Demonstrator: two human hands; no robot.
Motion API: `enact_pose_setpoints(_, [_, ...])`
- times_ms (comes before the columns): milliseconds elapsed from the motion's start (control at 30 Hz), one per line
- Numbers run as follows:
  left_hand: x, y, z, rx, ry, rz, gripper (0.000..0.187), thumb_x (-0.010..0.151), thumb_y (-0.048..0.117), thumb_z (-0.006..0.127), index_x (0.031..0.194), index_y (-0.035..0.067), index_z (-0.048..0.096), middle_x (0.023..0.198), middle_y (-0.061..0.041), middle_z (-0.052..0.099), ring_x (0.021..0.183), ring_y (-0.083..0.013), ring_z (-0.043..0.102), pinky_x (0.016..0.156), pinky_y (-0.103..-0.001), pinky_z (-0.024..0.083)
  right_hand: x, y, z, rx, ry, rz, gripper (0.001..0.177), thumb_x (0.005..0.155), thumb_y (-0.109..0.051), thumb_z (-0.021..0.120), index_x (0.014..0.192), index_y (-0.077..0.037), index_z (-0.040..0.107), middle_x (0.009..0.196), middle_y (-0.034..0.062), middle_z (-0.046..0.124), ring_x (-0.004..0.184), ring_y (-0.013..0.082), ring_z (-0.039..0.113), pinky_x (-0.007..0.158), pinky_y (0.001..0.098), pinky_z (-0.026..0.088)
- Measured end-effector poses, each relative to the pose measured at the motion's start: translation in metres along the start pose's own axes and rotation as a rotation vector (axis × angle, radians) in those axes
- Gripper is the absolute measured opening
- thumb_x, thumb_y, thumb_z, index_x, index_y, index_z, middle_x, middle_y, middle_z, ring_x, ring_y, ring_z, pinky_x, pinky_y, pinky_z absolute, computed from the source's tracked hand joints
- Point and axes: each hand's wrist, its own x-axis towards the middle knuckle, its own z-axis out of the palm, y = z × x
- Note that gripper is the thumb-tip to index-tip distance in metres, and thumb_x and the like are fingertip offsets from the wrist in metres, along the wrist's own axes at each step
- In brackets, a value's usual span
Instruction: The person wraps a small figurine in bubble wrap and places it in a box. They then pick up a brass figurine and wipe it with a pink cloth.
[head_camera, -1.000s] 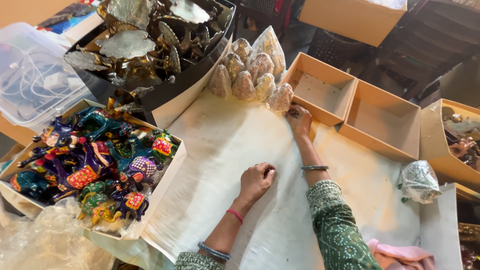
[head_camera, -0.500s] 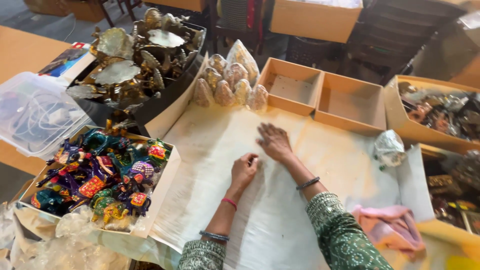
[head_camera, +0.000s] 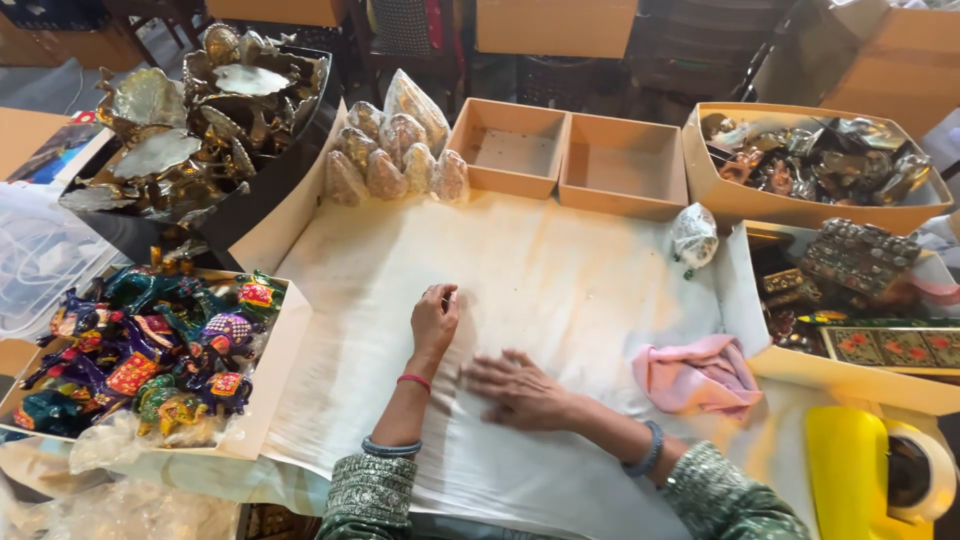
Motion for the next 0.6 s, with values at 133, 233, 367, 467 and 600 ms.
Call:
enact_pose_setpoints(133, [-0.007,0.023,-0.008,0.108,-0.023,0.083,0.013,0.093,0.015,0.065,0.101,0.008,0.073,0.098,-0.008,0.071,0.085,-0.0267,0.071,0.075,-0.039,0.057,-0.031,0.053,0.014,0.12,0.25,-0.023,0.044,0.093,-0.038,0.072,0.132,-0.017,0.069,0.153,0.0068,0.053,0.142,0.0227,0.048,0.115,0.0483,0.036])
enact_pose_setpoints(233, [-0.011,0.02,-0.007,0.197,-0.018,0.145,0.012,0.095,0.014,0.064,0.101,0.01,0.074,0.1,-0.008,0.071,0.089,-0.0298,0.069,0.076,-0.041,0.056,-0.049,0.13,-0.012,-0.169,0.623,0.16,0.04,0.095,-0.027,0.073,0.13,-0.011,0.068,0.146,0.0082,0.061,0.14,0.0275,0.055,0.114,0.0435,0.046])
enact_pose_setpoints(367, [-0.008,0.022,-0.005,0.204,-0.03,0.216,0.012,0.095,0.015,0.064,0.1,0.011,0.074,0.101,-0.008,0.07,0.091,-0.0306,0.069,0.076,-0.042,0.056,-0.079,0.144,-0.019,-0.24,0.613,0.436,0.045,0.087,-0.029,0.077,0.125,-0.008,0.068,0.141,0.0138,0.062,0.131,0.031,0.057,0.107,0.0456,0.046])
enact_pose_setpoints(467, [0.005,0.043,0.002,0.271,-0.105,0.127,0.011,0.091,0.017,0.066,0.095,0.012,0.075,0.101,-0.008,0.07,0.091,-0.0303,0.069,0.075,-0.042,0.056,-0.099,0.113,-0.036,-0.124,0.441,0.374,0.054,0.077,-0.025,0.084,0.124,-0.002,0.069,0.137,0.0194,0.06,0.125,0.035,0.056,0.102,0.0477,0.044])
enact_pose_setpoints(600, [0.022,0.042,0.047,0.22,-0.216,0.008,0.013,0.091,0.02,0.07,0.099,0.011,0.076,0.099,-0.008,0.071,0.081,-0.026,0.071,0.073,-0.039,0.057,-0.108,0.056,-0.086,0.562,0.125,0.135,0.032,0.086,-0.018,0.08,0.116,-0.009,0.074,0.117,0.0103,0.076,0.111,0.0238,0.072,0.095,0.0369,0.058])
